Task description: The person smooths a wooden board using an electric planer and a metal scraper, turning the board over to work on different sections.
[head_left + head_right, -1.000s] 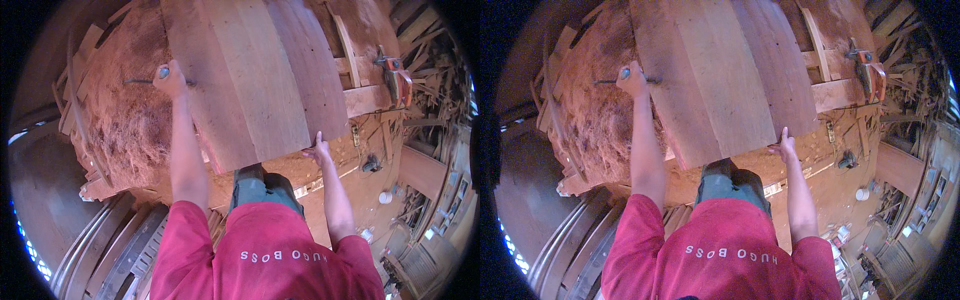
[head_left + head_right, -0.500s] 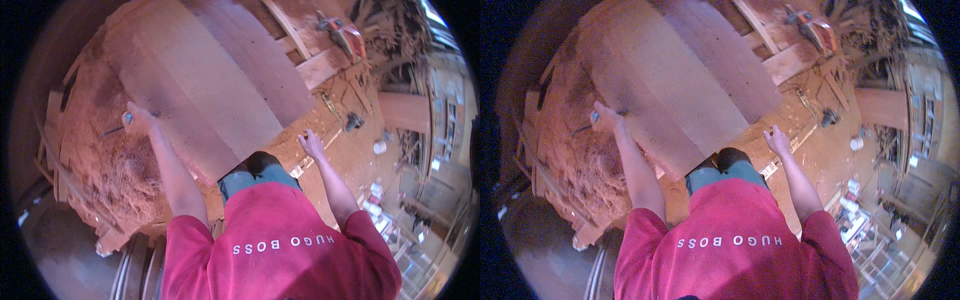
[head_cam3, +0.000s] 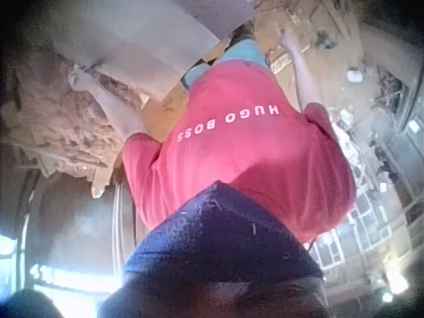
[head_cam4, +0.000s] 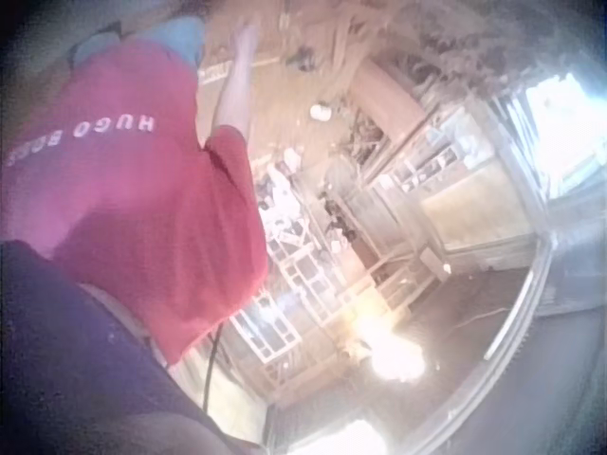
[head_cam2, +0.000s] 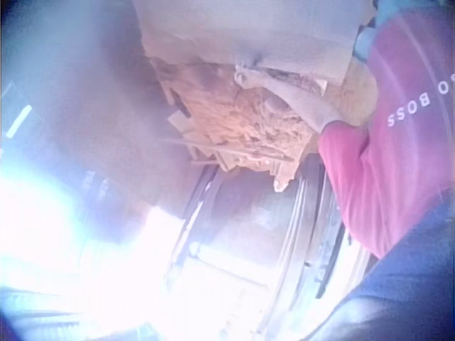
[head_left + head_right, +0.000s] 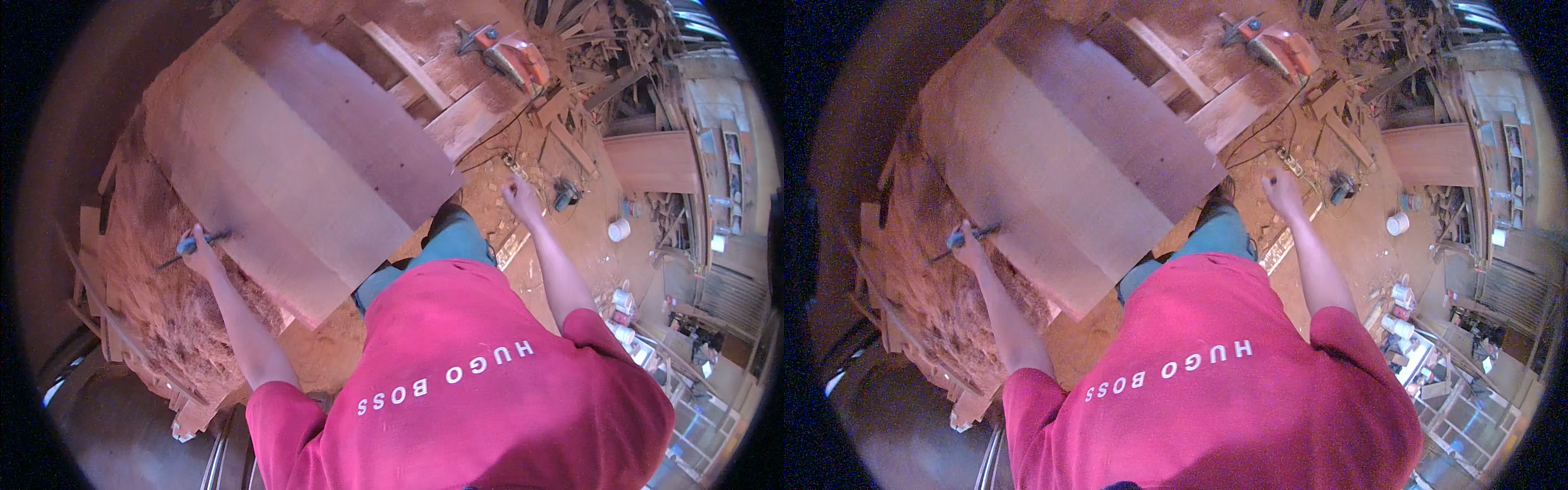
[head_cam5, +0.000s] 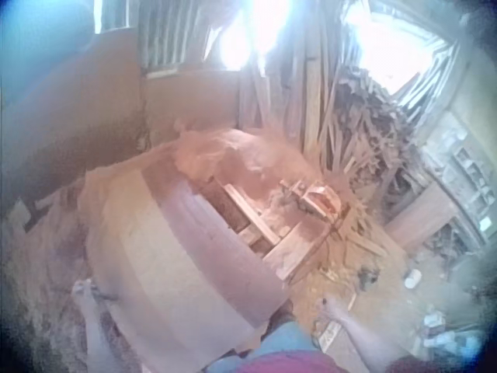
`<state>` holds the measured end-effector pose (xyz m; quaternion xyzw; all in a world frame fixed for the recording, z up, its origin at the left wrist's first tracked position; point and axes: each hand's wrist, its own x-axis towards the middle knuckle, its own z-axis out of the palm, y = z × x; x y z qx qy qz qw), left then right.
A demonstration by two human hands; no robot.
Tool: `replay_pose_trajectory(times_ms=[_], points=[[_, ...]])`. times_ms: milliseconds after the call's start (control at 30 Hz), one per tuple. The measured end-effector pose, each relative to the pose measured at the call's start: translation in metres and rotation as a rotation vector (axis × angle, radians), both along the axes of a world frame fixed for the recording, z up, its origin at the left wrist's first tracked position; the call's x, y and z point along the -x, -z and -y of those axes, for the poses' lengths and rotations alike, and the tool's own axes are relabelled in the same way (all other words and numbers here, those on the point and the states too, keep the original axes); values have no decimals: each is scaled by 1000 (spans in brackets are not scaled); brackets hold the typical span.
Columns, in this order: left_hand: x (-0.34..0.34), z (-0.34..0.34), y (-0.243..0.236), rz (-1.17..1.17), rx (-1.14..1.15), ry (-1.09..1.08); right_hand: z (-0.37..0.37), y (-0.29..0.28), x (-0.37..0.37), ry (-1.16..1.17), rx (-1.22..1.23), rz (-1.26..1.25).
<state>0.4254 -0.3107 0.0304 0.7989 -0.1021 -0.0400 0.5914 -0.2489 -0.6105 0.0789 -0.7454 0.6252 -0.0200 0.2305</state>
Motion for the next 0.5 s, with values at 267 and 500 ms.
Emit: replay_pose_trajectory(times_ms=[267,500], points=[[331,-10,34,157,-622,-272,307,-18,16,-176,564,316],[655,2,31,-232,-886,68,403,13,-11,-499,28,418]])
